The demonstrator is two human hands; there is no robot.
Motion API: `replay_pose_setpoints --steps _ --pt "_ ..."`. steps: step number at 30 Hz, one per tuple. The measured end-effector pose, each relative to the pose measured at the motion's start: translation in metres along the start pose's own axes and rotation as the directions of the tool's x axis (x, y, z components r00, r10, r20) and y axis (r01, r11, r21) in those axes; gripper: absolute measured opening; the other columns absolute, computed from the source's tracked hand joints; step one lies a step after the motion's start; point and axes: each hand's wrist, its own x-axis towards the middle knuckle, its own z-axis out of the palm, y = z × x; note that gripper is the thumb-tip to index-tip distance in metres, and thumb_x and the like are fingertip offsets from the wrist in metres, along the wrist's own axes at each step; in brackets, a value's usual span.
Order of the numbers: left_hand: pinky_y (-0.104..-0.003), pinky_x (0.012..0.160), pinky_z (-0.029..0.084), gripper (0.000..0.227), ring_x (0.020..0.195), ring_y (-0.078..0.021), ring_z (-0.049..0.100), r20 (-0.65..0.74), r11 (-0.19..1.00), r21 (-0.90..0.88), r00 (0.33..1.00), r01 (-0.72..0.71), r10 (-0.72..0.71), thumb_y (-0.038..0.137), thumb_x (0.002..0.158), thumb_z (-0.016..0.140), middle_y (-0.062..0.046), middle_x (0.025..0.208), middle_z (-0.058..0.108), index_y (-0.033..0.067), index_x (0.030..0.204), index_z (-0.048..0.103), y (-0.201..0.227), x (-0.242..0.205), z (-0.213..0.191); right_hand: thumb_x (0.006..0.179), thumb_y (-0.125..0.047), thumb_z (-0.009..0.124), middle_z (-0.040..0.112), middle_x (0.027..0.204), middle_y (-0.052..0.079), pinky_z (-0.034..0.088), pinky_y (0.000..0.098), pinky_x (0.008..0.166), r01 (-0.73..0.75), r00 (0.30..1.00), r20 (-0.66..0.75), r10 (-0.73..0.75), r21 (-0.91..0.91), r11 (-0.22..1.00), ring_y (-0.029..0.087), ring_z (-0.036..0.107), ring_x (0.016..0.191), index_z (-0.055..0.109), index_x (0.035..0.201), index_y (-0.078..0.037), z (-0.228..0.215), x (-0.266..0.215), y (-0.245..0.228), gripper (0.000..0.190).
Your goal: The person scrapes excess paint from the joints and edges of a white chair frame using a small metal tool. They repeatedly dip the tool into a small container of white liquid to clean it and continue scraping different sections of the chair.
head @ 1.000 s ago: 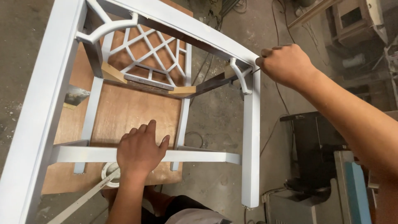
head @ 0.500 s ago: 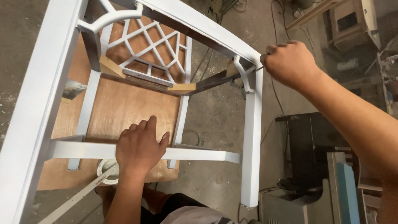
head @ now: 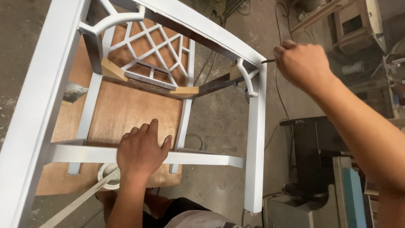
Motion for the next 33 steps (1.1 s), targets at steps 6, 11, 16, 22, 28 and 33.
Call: replay_pose_setpoints --steps 6,11,16,22,28,33 --pt "-0.045 0.105 0.047 0.07 0.119 -0.0301 0.067 0.176 1.0 0.006 0.984 0.031 -0.031 0.057 0.098 0.044 -0.011 0.127 0.071 0.0098 0.15 0.051 0.004 -0.001 -0.014 0.101 -0.019 0.066 0.079 0.106 0.005 0.064 0.0401 0.066 -0.06 0.997 -0.049 0.062 0.053 0.997 0.027 0.079 0.077 0.079 0.118 -0.02 -0.03 -0.025 -0.027 0.022" --pt "-0.044 0.105 0.047 0.071 0.119 -0.0294 0.067 0.19 1.0 0.01 0.981 0.028 -0.03 0.057 0.098 0.043 -0.011 0.127 0.07 0.01 0.151 0.049 0.005 -0.002 -0.017 0.103 -0.02 0.065 0.077 0.103 0.001 0.065 0.0349 0.071 -0.072 0.995 -0.058 0.078 0.108 0.992 0.022 0.079 0.087 0.081 0.11 -0.025 -0.028 -0.028 -0.039 0.017" --pt "-0.045 0.104 0.047 0.071 0.119 -0.0305 0.067 0.187 1.0 -0.007 0.982 0.029 -0.027 0.058 0.098 0.043 -0.012 0.126 0.071 0.01 0.15 0.051 0.005 -0.002 -0.018 0.104 -0.018 0.064 0.076 0.102 0.001 0.064 0.0343 0.069 -0.106 0.992 -0.051 0.112 0.108 0.988 0.021 0.078 0.084 0.08 0.11 -0.025 -0.024 -0.028 -0.044 0.018" --pt "-0.045 0.104 0.047 0.071 0.118 -0.0308 0.068 0.169 1.0 -0.002 0.986 0.018 -0.018 0.058 0.098 0.043 -0.012 0.126 0.071 0.01 0.149 0.052 0.004 -0.003 -0.015 0.104 -0.02 0.064 0.076 0.102 0.001 0.065 0.0331 0.068 -0.141 0.99 0.008 0.141 0.07 0.987 0.019 0.078 0.084 0.08 0.109 -0.025 -0.022 -0.032 -0.049 0.017" --pt "-0.045 0.103 0.048 0.07 0.117 -0.0312 0.068 0.157 1.0 -0.008 0.988 0.006 -0.005 0.058 0.098 0.043 -0.012 0.124 0.071 0.0095 0.149 0.051 0.003 -0.002 -0.012 0.102 -0.016 0.064 0.077 0.101 0.004 0.065 0.0343 0.064 -0.112 0.992 0.062 0.109 0.042 0.993 0.021 0.078 0.077 0.081 0.099 -0.019 -0.026 -0.027 -0.048 0.017" --pt "-0.045 0.1 0.049 0.069 0.114 -0.0316 0.069 0.126 1.0 -0.02 0.992 -0.007 0.009 0.056 0.098 0.045 -0.013 0.122 0.072 0.0085 0.148 0.053 0.002 -0.002 -0.007 0.1 -0.012 0.064 0.077 0.098 0.006 0.065 0.0379 0.062 -0.112 0.992 0.06 0.11 0.038 0.993 0.026 0.078 0.074 0.081 0.096 -0.016 -0.023 -0.02 -0.044 0.017"
